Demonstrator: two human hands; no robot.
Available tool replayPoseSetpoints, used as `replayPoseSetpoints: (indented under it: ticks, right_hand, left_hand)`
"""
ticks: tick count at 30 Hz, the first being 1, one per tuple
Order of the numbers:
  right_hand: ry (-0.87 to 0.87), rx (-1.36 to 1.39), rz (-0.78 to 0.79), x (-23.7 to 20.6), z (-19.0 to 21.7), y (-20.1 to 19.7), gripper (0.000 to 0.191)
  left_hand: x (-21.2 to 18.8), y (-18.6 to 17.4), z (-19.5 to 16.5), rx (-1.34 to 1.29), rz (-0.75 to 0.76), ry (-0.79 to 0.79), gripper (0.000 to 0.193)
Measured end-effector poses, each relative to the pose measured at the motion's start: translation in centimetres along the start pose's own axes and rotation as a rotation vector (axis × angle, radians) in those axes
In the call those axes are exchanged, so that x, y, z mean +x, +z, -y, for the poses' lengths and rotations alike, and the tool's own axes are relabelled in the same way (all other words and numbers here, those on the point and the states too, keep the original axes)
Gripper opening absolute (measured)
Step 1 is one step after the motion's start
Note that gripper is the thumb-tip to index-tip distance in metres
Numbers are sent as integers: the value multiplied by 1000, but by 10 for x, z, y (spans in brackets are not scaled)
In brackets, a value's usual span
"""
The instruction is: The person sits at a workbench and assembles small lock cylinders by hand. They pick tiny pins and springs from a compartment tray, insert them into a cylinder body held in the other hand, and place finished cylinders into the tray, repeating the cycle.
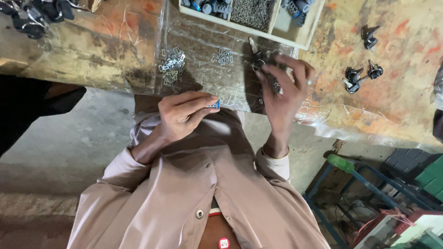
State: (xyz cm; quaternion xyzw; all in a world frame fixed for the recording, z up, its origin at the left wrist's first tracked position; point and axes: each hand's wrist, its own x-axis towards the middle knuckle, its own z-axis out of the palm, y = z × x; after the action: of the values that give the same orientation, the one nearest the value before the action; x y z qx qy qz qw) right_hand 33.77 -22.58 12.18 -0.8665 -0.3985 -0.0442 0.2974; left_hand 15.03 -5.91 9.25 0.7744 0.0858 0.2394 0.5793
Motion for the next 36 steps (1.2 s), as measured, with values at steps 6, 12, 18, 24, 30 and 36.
replayPoseSetpoints:
  ticks: [6, 12, 18, 24, 30, 36]
  right_hand:
    - [413, 1587, -167, -28, -7, -3, 20]
    - [459, 1067, 231, -44, 9, 5, 21]
    - [244, 671, 285, -33, 23, -8, 27]
    - [239, 752, 340, -17, 26, -4, 25]
    - [10, 723, 442, -6, 15, -3, 24]
    - [149, 891, 453, -4, 28, 17, 25]
  left_hand:
    - [5, 2, 0, -97, -23, -71, 27]
    - [4, 2, 4, -119, -16, -78, 27]
    - [4, -2, 11, -66, -16, -9, 29]
    - [6, -3, 12, 3, -47, 70, 29]
    - [8, -7, 20, 14, -7, 167, 28]
    - [2, -4, 20, 50, -66, 131, 29]
